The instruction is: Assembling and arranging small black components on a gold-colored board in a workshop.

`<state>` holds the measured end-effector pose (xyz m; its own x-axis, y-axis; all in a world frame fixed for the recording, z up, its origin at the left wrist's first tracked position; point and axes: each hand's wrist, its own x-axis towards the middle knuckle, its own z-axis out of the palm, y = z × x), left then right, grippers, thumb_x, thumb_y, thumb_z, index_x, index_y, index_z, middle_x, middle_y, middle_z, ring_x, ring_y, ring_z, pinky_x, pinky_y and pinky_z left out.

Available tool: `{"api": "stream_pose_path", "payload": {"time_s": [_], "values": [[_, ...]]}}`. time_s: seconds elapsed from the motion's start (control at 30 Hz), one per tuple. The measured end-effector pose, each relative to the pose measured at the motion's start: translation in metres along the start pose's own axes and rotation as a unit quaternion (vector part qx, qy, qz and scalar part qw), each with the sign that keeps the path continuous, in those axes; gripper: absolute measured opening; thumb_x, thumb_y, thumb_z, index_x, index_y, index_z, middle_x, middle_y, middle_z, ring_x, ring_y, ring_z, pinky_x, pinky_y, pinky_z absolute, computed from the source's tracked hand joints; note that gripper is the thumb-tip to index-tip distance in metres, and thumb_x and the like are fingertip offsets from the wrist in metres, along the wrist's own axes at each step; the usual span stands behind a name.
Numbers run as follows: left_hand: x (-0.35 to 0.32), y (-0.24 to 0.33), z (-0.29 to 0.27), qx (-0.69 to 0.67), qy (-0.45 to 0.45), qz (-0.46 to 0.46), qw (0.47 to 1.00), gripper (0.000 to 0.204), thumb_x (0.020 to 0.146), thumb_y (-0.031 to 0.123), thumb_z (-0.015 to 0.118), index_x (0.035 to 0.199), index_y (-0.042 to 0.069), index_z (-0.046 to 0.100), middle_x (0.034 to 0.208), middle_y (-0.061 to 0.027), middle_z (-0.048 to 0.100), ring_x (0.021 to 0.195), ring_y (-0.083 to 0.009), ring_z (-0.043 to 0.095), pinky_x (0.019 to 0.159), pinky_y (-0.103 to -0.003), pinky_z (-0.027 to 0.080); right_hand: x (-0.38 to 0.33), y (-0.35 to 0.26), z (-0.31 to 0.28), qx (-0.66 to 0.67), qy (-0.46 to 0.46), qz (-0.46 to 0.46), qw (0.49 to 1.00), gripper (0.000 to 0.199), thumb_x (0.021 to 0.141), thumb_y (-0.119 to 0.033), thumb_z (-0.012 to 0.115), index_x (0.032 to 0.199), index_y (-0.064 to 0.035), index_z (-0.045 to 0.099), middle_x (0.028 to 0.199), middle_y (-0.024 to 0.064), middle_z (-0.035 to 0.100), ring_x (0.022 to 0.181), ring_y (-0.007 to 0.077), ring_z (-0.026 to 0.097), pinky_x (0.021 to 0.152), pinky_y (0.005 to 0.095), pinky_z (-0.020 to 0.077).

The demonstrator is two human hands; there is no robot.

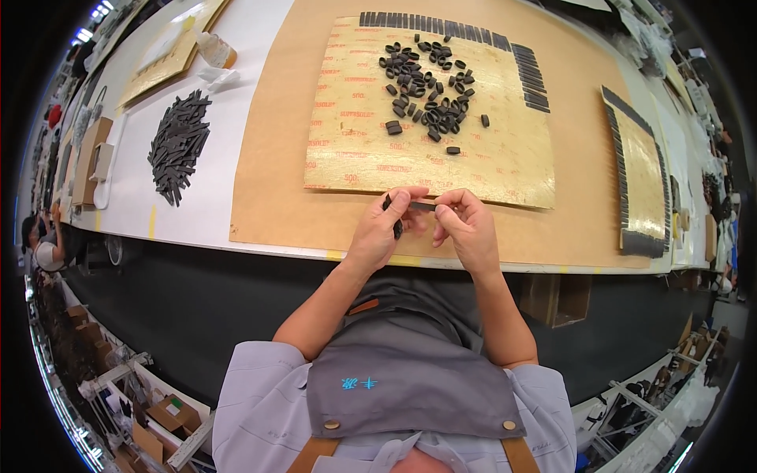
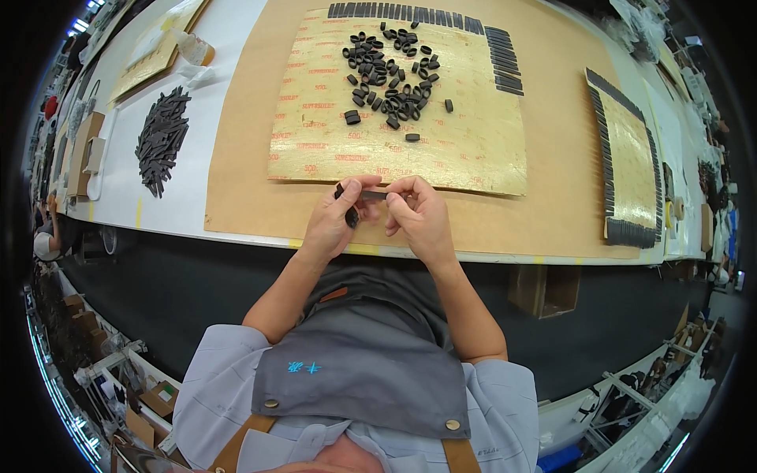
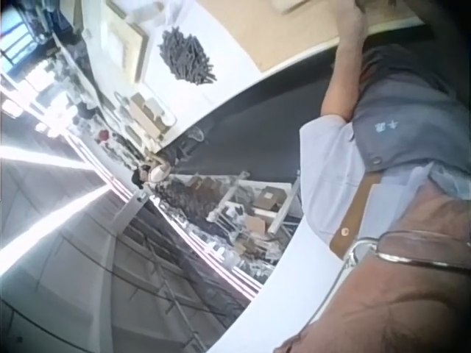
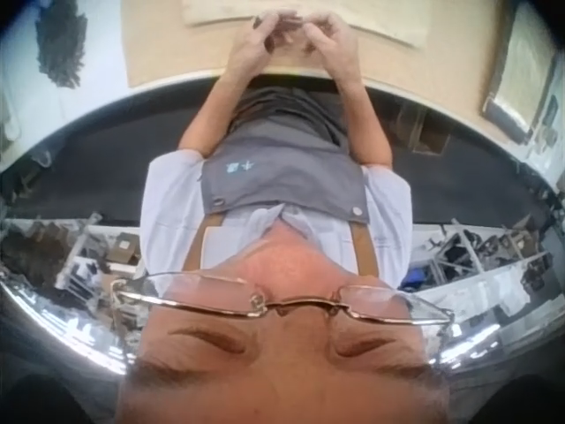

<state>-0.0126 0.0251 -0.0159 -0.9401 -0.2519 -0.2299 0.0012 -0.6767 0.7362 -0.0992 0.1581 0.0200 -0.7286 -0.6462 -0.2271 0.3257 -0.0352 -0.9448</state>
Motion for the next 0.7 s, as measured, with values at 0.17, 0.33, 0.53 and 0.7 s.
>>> {"api": "stream_pose_path", "payload": {"time_s": [0.17, 0.33, 0.53, 0.7], "values": [[-0.008, 0.006, 0.011, 0.025, -0.014, -0.078, 0.997, 0.031, 0.095, 0.030, 0.052, 0.106, 0.001, 0.057, 0.066, 0.0044, 0.044, 0.053, -0.0050, 0.039, 0.049, -0.019, 0.031, -0.002, 0.002, -0.006, -0.020, 0.009, 0.009, 1.000, 0.009, 0.088, -0.005, 0.057, 0.093, 0.0018, 0.054, 0.072, 0.0055, 0.060, 0.061, 0.0092, 0.059, 0.056, 0.0223, 0.0516], [-0.007, 0.000, 0.018, 0.273, 0.049, 0.038, 0.960, 0.024, 0.093, 0.024, 0.056, 0.095, 0.000, 0.059, 0.069, 0.0039, 0.049, 0.062, -0.0027, 0.041, 0.054, -0.019, 0.034, -0.002, 0.006, -0.007, -0.054, 0.026, 0.015, 0.998, 0.009, 0.088, -0.004, 0.057, 0.092, 0.0030, 0.054, 0.075, 0.0063, 0.061, 0.064, 0.0097, 0.061, 0.059, 0.0225, 0.0527], [-0.011, -0.003, 0.020, 0.300, 0.068, 0.098, 0.946, 0.023, 0.095, 0.023, 0.053, 0.097, 0.000, 0.058, 0.079, 0.0011, 0.056, 0.074, -0.0048, 0.048, 0.066, -0.020, 0.040, 0.002, 0.006, -0.001, -0.059, 0.022, 0.016, 0.998, 0.010, 0.088, -0.005, 0.057, 0.091, 0.0043, 0.054, 0.075, 0.0077, 0.061, 0.065, 0.0110, 0.062, 0.060, 0.0241, 0.0527], [-0.011, -0.006, 0.020, 0.288, 0.045, 0.076, 0.953, 0.022, 0.095, 0.021, 0.051, 0.093, 0.000, 0.057, 0.077, -0.0040, 0.058, 0.073, -0.0081, 0.053, 0.067, -0.024, 0.045, 0.001, 0.014, -0.006, -0.083, 0.026, 0.004, 0.996, 0.009, 0.089, -0.005, 0.056, 0.090, 0.0036, 0.054, 0.078, 0.0084, 0.061, 0.063, 0.0131, 0.060, 0.059, 0.0269, 0.0534]]}}
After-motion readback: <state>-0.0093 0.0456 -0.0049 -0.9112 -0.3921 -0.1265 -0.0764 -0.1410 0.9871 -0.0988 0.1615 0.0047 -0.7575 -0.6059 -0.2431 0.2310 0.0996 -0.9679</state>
